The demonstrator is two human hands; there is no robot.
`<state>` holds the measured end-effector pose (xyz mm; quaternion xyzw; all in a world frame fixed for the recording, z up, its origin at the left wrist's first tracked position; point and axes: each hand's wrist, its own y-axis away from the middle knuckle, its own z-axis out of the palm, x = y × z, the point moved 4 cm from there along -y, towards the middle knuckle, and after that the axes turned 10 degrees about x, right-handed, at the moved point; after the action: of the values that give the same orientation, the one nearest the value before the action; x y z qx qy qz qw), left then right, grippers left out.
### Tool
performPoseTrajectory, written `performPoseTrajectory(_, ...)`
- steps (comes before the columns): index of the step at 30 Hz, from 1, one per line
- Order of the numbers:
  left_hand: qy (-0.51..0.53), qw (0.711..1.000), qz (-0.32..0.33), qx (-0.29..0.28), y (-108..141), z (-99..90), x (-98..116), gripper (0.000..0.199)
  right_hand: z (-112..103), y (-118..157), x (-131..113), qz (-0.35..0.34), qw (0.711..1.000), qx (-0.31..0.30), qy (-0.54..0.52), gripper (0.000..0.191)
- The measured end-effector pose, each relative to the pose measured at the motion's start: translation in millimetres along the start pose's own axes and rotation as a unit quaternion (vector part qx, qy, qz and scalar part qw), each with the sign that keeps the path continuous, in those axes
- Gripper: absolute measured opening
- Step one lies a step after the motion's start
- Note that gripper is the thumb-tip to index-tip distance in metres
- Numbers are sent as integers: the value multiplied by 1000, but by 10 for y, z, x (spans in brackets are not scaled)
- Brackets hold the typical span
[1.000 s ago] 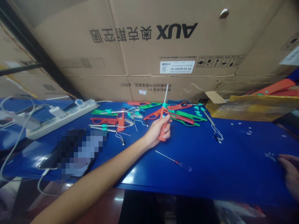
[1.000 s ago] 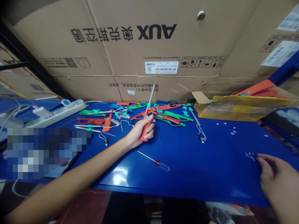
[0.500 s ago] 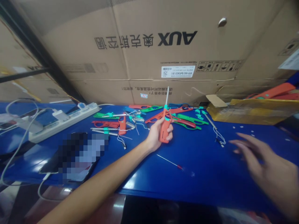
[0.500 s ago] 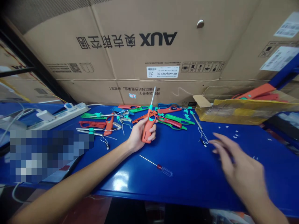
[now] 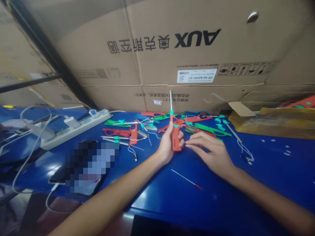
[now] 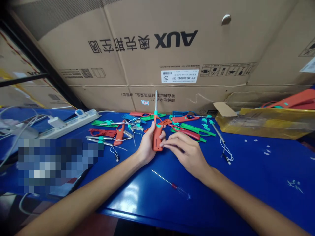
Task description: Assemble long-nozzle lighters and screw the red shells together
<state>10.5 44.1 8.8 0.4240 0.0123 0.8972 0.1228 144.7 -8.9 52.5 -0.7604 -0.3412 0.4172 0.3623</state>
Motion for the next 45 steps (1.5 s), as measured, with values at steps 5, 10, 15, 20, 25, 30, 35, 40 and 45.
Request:
performPoseTrajectory(5,-19,1000,-7,3,49,44,-35,55,93,163,-27,67,995,-38,-60,11)
performPoseTrajectory(10,-23,1000,4,16,114,98,-34,58,155,193,24,94,994,-37,-47,5)
performPoseTrajectory(15,-32,999,8,14,167,143,-51,62,147,214,65,128,989,-25,-66,5)
performPoseTrajectory(20,-35,999,10,15,193,160,-43,62,154,234,79,161,984,-18,-74,6)
performPoseTrajectory(25,-53,998,22,23,201,159,-28,61,144,241,92,199,977,-21,-68,10)
performPoseTrajectory(30,-56,998,24,10,201,148,-64,59,138,230,91,195,978,-30,-60,10)
performPoseTrajectory(35,-33,999,17,10,213,170,-37,58,74,181,-16,75,997,-20,6,9)
performPoseTrajectory(40,33,999,-7,-3,212,184,20,55,36,164,-143,-89,987,-19,133,18)
performPoseTrajectory(45,76,997,-31,-1,207,166,32,50,34,176,-160,-152,968,-30,197,21)
